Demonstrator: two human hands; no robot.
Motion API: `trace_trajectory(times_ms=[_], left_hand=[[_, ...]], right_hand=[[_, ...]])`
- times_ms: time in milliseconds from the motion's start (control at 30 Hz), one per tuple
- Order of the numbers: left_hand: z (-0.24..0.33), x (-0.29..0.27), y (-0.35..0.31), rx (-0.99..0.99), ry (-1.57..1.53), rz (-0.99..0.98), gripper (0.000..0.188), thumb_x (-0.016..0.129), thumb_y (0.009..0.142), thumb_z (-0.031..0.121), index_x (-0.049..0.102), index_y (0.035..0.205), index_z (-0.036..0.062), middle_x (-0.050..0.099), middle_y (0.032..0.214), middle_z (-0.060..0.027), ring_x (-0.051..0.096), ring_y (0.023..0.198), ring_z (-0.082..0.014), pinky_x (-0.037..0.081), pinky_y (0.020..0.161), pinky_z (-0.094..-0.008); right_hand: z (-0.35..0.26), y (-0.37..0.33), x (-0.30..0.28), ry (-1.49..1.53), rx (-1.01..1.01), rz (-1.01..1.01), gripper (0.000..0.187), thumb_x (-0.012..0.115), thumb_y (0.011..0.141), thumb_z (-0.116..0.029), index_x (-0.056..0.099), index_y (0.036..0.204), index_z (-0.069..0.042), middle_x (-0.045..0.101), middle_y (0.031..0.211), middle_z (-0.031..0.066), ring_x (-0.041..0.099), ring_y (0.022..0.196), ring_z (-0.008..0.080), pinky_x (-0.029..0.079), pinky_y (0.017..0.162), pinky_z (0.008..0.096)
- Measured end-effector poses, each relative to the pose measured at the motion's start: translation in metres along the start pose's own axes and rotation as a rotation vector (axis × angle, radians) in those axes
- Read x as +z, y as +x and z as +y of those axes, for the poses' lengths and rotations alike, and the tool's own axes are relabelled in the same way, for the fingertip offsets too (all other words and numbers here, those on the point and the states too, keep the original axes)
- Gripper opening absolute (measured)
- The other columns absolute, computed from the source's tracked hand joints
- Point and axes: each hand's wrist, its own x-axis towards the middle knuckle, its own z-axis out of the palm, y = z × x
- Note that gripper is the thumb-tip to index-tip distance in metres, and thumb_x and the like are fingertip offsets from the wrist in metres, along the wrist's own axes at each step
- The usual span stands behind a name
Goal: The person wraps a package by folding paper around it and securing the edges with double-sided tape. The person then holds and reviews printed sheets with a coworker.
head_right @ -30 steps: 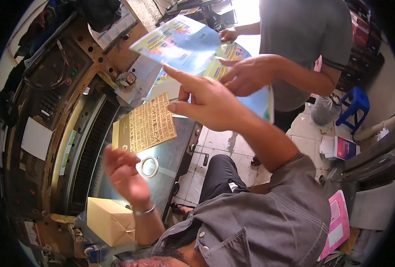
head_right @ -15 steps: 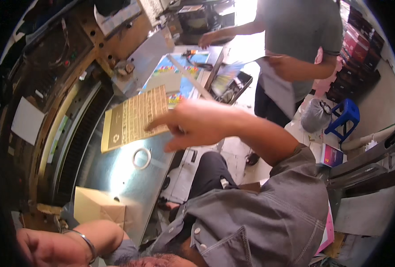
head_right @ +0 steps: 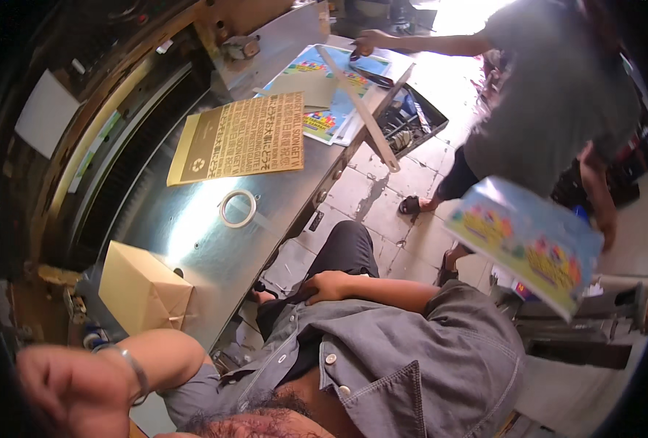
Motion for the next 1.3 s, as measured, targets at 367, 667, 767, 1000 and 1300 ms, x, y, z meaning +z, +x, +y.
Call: trace_trajectory(times_ms=[367, 667, 767, 1000, 1300], left_hand=[[-0.038, 0.035, -0.083, -0.636, -0.68, 0.168, 0.053, 0.064, 0.108, 0.038, 0.055, 0.159, 0.0225, 0.062, 0.154, -0.0115, 0.033, 0.158, -0.0397, 0.013, 0.133, -0.0445], [0.001, -0.073, -0.119, -0.158, 0.487, -0.041, 0.039, 0.075, 0.097, 0.037, 0.066, 0.128, 0.0162, 0.061, 0.147, -0.0114, 0.055, 0.134, -0.0325, 0.043, 0.107, -0.047], [0.038, -0.117, -0.158, 0.015, 1.389, 0.489, 0.068, 0.072, 0.097, 0.033, 0.042, 0.151, 0.0057, 0.044, 0.164, -0.0169, 0.039, 0.151, -0.0363, 0.034, 0.12, -0.0535], [0.065, -0.189, -0.254, -0.2, 1.433, 0.941, 0.109, 0.1, 0.075, 0.036, 0.034, 0.153, 0.0001, 0.039, 0.16, -0.0246, 0.049, 0.143, -0.0302, 0.046, 0.117, -0.0464], [0.059, -0.2, -0.271, -0.459, 1.445, 0.95, 0.082, 0.101, 0.075, 0.018, 0.051, 0.137, -0.0003, 0.071, 0.125, -0.0127, 0.072, 0.111, -0.0229, 0.062, 0.094, -0.0356]], right_hand=[[0.034, 0.024, -0.016, 0.195, 0.214, 0.221, 0.045, 0.083, 0.091, -0.024, 0.072, 0.129, -0.002, 0.079, 0.105, 0.0161, 0.075, 0.095, 0.0224, 0.059, 0.086, 0.0371], [0.044, 0.026, -0.017, 0.269, 0.171, 0.21, 0.046, 0.081, 0.094, -0.024, 0.071, 0.132, -0.002, 0.077, 0.105, 0.0137, 0.07, 0.091, 0.0163, 0.056, 0.082, 0.0327], [0.034, 0.018, -0.015, 0.214, 0.066, 0.238, 0.04, 0.08, 0.093, -0.013, 0.072, 0.13, -0.002, 0.069, 0.088, 0.0041, 0.06, 0.077, 0.0093, 0.051, 0.071, 0.0279], [-0.111, 0.034, -0.079, 0.0, -0.317, 0.112, 0.034, 0.079, 0.086, -0.002, 0.077, 0.119, -0.003, 0.054, 0.064, 0.0015, 0.051, 0.057, 0.0099, 0.044, 0.057, 0.0273], [-0.197, 0.176, -0.07, 0.153, -0.478, 0.081, 0.103, 0.081, 0.09, -0.007, 0.02, 0.173, -0.017, 0.05, 0.161, 0.0165, 0.049, 0.148, 0.027, 0.047, 0.115, 0.0446]])
